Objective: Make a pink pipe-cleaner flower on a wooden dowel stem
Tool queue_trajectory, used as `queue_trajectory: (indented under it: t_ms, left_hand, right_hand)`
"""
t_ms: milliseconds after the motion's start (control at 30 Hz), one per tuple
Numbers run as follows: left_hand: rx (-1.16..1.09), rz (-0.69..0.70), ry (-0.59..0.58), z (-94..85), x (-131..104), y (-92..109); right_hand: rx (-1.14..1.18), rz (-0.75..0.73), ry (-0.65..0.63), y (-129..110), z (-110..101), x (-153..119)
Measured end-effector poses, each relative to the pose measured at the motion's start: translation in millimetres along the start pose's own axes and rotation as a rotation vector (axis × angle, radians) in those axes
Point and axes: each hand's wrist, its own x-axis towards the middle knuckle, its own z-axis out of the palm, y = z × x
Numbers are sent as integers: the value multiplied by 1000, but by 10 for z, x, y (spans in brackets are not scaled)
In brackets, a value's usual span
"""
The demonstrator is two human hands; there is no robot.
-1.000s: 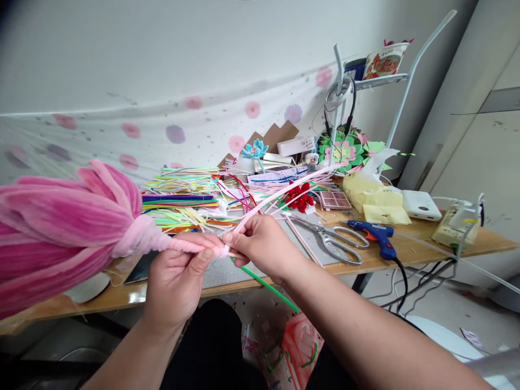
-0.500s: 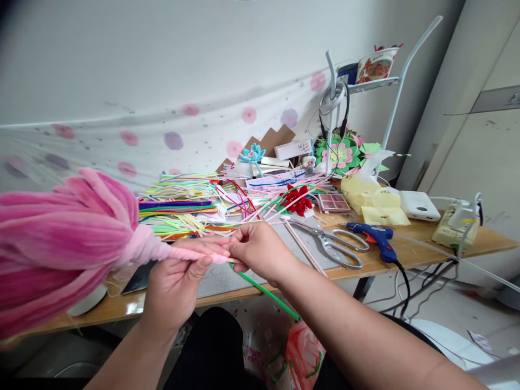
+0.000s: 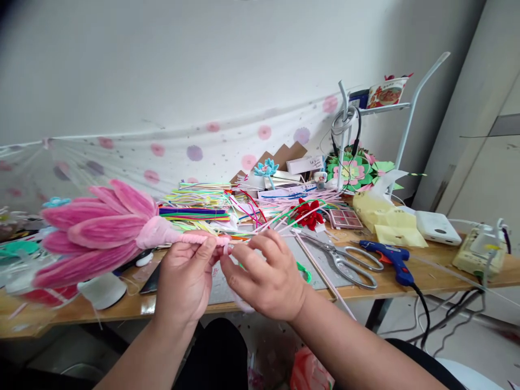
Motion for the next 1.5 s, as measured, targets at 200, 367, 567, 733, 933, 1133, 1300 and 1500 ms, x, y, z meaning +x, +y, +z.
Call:
queue_trajectory:
  t_ms: [200,367,567,733,933,1133,1300,1500]
  left_hand:
    - [19,57,-140,-40,-108,3]
    - [110,96,-327,-99,-114,21]
    - [115,21,-372,-50,-77,-12]
    - [81,-130,-241,52,-81,-45]
    - [101,-60,-248,-20,5,-91]
    - [143,-138,-351,-133,108,-56]
    - [170,-235,-302,-108,83,-128]
    - [216,-210,-484,-238,290,-88]
  right_hand:
    - [388,366,111,-10,-5,61]
    - [891,1067,-149,12,9,137]
    - [1028,1254,-97,52,31,155]
    - [730,1132,17,6,122,61]
    - [818,1216,-9,-37,177,23]
    - [1026,1304,65,-81,218,27]
    - [772,1196,105,-125,231,16]
    - [1214,1404,28,-130,302,-5]
